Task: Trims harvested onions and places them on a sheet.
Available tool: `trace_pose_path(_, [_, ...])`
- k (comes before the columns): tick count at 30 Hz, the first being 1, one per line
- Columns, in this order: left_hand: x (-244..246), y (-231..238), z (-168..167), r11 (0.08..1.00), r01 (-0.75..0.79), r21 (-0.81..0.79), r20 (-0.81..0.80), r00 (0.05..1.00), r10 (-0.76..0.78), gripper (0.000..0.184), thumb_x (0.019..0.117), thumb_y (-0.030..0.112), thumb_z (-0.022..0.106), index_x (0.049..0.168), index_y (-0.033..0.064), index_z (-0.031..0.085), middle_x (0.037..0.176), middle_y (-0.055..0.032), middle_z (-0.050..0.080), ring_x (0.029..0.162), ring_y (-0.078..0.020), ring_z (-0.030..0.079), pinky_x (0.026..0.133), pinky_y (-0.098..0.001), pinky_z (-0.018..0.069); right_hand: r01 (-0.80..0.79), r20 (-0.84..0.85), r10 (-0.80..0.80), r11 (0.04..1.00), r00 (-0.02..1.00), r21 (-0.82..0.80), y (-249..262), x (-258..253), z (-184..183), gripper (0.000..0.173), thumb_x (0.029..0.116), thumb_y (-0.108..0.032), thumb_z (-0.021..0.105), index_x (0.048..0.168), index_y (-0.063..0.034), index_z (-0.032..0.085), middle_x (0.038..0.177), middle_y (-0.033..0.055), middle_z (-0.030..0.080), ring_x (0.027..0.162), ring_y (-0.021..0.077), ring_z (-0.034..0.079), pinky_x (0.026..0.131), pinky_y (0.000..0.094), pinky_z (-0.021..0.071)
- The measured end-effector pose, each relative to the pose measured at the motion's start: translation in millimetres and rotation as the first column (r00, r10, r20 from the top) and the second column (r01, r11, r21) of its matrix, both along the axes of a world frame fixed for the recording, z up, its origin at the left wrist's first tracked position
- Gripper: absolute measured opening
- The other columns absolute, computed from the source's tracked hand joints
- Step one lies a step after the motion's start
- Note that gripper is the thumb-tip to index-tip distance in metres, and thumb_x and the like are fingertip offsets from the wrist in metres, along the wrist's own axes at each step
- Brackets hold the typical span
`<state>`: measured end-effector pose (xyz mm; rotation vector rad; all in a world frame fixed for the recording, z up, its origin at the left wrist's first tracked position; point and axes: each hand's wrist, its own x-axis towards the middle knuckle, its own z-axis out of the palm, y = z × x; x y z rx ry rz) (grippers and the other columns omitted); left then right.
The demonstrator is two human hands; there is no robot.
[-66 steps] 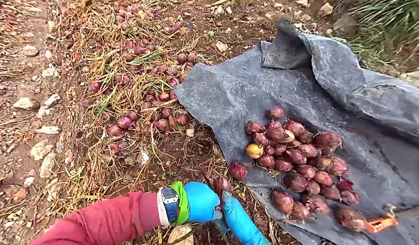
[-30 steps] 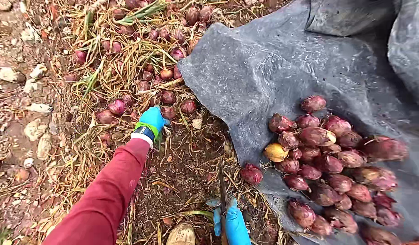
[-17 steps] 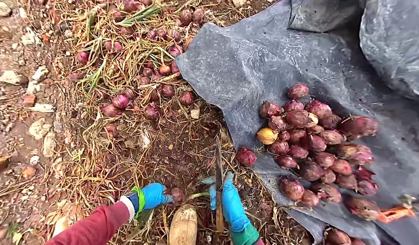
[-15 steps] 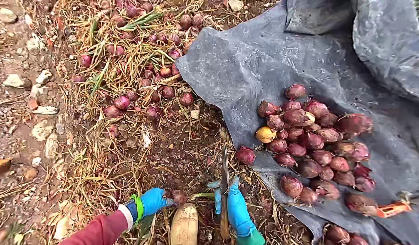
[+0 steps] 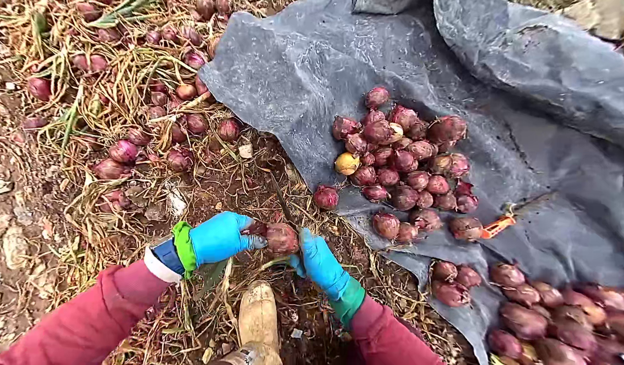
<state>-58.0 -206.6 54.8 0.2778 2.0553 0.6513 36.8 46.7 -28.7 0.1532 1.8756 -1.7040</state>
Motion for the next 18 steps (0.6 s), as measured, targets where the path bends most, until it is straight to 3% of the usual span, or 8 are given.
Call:
trace_pose_path(2, [-7.4,-7.2,-14.7,0.999,-0.028,-0.045,0.007,1.000,0.028,0.034,0.0945,0.055,0.070,0.103,0.0228,0.077,0.092,0.0044,0.074,0.088,-0.0103,0.069,0.083,-0.0420,0.0573,-0.121,0.100,0.114,0.990,0.989,0.072,5.7,-8.3,-2.1,0.088,0.0969,-0.079,0.017,0.083,-0.0082,0.068,0.062,0.0065,0.063,0.048,0.0180,0.058,0.047,0.0366,0.0520])
trace_pose_path(6, [-7.0,-16.1,-34.3,0.916,-0.397,0.052,0.020,0.918,0.397,0.028,0.0995,0.040,0.069,0.101,0.0135,0.076,0.088,-0.0030,0.074,0.083,-0.0148,0.070,0.080,-0.0431,0.0585,0.097,0.186,-0.064,0.980,0.980,-0.172,8.2,4.0,-21.7,0.094,0.0895,-0.088,0.017,0.096,-0.0074,0.064,0.058,0.0078,0.057,0.042,0.0180,0.053,0.041,0.0341,0.0503])
trace_pose_path(8, [6.7,-4.8,-26.4,0.887,-0.450,0.101,-0.008,0.891,0.453,0.025,0.0984,0.039,0.071,0.102,0.0148,0.076,0.087,-0.0010,0.074,0.080,-0.0124,0.070,0.077,-0.0412,0.0593,0.051,0.265,-0.021,0.993,0.964,-0.109,8.7,14.5,-30.8,0.094,0.0960,-0.080,0.011,0.103,-0.0062,0.069,0.060,0.0088,0.058,0.045,0.0192,0.055,0.044,0.0355,0.0510])
trace_pose_path(11, [16.4,39.1,-1.9,0.998,0.011,-0.066,-0.059,0.998,-0.015,0.038,0.0930,0.057,0.069,0.091,0.0201,0.075,0.081,0.0036,0.072,0.078,-0.0120,0.070,0.076,-0.0421,0.0596,-0.284,0.216,0.293,0.956,0.931,-0.071,17.1,10.7,-21.7,0.095,0.0907,-0.087,0.016,0.105,-0.0098,0.071,0.067,0.0030,0.063,0.052,0.0153,0.059,0.052,0.0349,0.0534])
trace_pose_path(13, [21.5,76.9,13.1,0.933,0.336,-0.132,-0.021,0.940,-0.342,0.045,0.0998,0.059,0.057,0.097,0.0164,0.073,0.089,-0.0040,0.071,0.088,-0.0231,0.069,0.081,-0.0517,0.0557,-0.273,0.130,0.275,0.961,0.953,-0.037,24.1,8.9,-3.5,0.090,0.0917,-0.085,0.017,0.089,-0.0091,0.065,0.065,0.0024,0.063,0.052,0.0143,0.060,0.051,0.0333,0.0526])
trace_pose_path(14, [17.6,87.0,15.2,0.919,0.369,-0.140,-0.047,0.924,-0.378,0.045,0.1021,0.057,0.054,0.101,0.0168,0.073,0.093,-0.0058,0.071,0.092,-0.0256,0.069,0.082,-0.0542,0.0550,-0.186,0.091,0.188,0.982,0.978,-0.029,30.5,8.8,4.9,0.087,0.0948,-0.081,0.018,0.085,-0.0082,0.063,0.063,0.0036,0.063,0.050,0.0146,0.059,0.050,0.0324,0.0522])
trace_pose_path(16, [-13.4,83.0,4.0,0.977,0.131,-0.166,-0.239,0.956,-0.169,0.040,0.1029,0.053,0.057,0.106,0.0166,0.075,0.098,-0.0098,0.074,0.097,-0.0307,0.071,0.086,-0.0607,0.0542,0.102,-0.015,-0.102,0.995,0.995,-0.013,49.8,3.5,14.5,0.090,0.0962,-0.079,0.011,0.089,-0.0064,0.064,0.061,0.0055,0.061,0.046,0.0157,0.057,0.045,0.0324,0.0520])
trace_pose_path(18, [-35.8,64.1,-26.1,0.967,-0.209,-0.149,-0.425,0.896,0.128,0.041,0.1004,0.054,0.061,0.111,0.0176,0.077,0.107,-0.0123,0.076,0.106,-0.0346,0.071,0.092,-0.0665,0.0523,0.352,-0.030,-0.352,0.936,0.936,0.017,69.3,2.2,24.6,0.097,0.0966,-0.075,-0.001,0.107,-0.0070,0.067,0.060,0.0064,0.059,0.045,0.0171,0.055,0.042,0.0347,0.0521])
